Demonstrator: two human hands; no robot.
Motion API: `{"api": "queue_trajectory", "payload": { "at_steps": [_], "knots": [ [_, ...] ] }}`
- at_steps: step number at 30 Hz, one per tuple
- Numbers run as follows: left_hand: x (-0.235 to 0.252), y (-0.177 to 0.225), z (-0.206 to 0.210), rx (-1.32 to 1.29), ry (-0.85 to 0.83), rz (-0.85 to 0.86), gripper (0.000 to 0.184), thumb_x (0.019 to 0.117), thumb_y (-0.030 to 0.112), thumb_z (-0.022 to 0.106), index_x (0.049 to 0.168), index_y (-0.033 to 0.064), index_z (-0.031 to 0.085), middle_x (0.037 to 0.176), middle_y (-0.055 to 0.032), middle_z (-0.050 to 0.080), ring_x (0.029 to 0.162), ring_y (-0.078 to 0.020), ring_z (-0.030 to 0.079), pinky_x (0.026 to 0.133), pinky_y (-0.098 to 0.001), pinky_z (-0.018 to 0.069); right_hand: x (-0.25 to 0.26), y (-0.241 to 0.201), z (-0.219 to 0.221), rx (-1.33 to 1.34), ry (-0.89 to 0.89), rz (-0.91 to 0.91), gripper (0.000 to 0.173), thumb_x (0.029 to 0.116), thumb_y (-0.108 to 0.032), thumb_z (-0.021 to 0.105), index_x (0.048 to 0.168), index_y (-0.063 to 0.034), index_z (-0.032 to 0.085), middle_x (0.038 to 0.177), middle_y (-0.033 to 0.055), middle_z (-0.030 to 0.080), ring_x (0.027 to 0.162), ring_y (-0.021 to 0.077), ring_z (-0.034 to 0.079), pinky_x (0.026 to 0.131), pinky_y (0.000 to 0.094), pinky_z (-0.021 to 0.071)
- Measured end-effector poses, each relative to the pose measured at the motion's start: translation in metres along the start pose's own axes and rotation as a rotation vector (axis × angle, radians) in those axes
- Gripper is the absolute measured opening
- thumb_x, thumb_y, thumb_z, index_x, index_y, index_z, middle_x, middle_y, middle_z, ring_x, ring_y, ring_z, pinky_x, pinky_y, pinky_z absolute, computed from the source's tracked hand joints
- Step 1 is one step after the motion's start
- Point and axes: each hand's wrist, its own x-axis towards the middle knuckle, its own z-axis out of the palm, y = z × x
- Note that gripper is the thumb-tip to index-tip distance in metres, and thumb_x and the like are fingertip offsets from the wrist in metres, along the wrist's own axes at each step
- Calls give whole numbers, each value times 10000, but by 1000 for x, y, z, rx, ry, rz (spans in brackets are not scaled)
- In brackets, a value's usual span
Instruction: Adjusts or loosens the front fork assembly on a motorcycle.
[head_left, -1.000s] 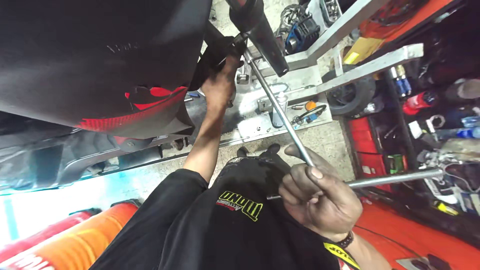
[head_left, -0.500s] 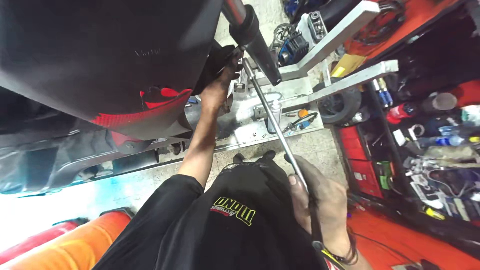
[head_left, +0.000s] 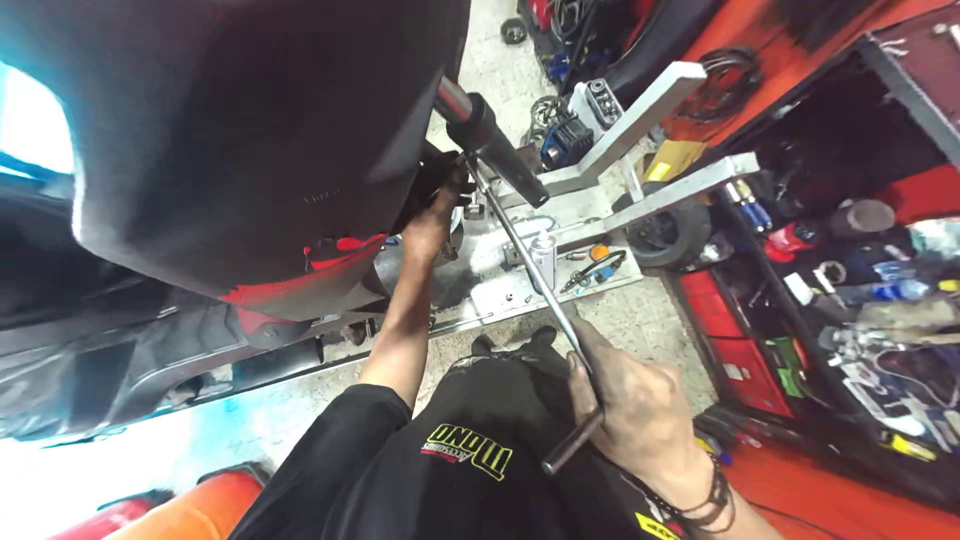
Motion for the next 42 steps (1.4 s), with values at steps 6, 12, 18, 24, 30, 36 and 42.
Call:
{"api": "queue_trajectory", "payload": {
  "at_steps": [6,12,18,24,30,36,42],
  "knots": [
    [4,2,-7,348,-3,-76,185,980,213,683,1088,66,717,950,-28,739,860,-107,710,820,-351,614,16,-7,-20,-274,-54,-135,376,986,-154,488,1274,22,652,625,68,603,497,242,586,425,381,425],
    [5,7,-9,502,-5,12,233,941,238,726,1096,64,719,999,-28,730,956,-60,687,908,-309,582,28,-17,-41,-524,-150,-259,363,999,-33,428,1309,78,580,670,109,600,536,276,589,460,381,423],
    [4,5,-8,417,-28,-40,187,981,229,662,1061,66,706,903,-6,711,832,-65,686,802,-305,605,35,-11,-48,-363,-170,-229,386,982,-84,410,1285,70,593,636,96,574,499,276,565,420,393,398],
    [2,15,3,521,43,-153,334,1041,442,559,1131,160,712,942,18,718,873,-75,679,817,-366,585,37,8,-45,372,-427,-36,756,901,-390,704,1554,-158,402,791,-46,626,643,121,606,582,362,556],
    [13,25,1,595,-116,-75,268,1057,212,527,1138,9,683,972,-67,689,903,-63,643,861,-280,541,35,25,-45,259,-454,-284,323,996,-533,536,877,-265,672,762,-54,589,666,127,610,505,356,464],
    [17,19,1,342,-126,-208,257,1064,308,564,1071,88,699,812,3,706,664,-91,673,631,-304,607,29,24,-30,344,-369,-223,315,914,-405,583,648,-246,522,571,-79,467,500,97,500,414,343,344],
    [12,14,1,355,-70,-164,208,1058,252,568,1055,107,717,823,20,704,698,-70,664,659,-294,596,20,31,-15,540,-365,-207,217,848,-352,648,671,-249,578,572,-93,502,510,76,526,418,340,374]
  ]
}}
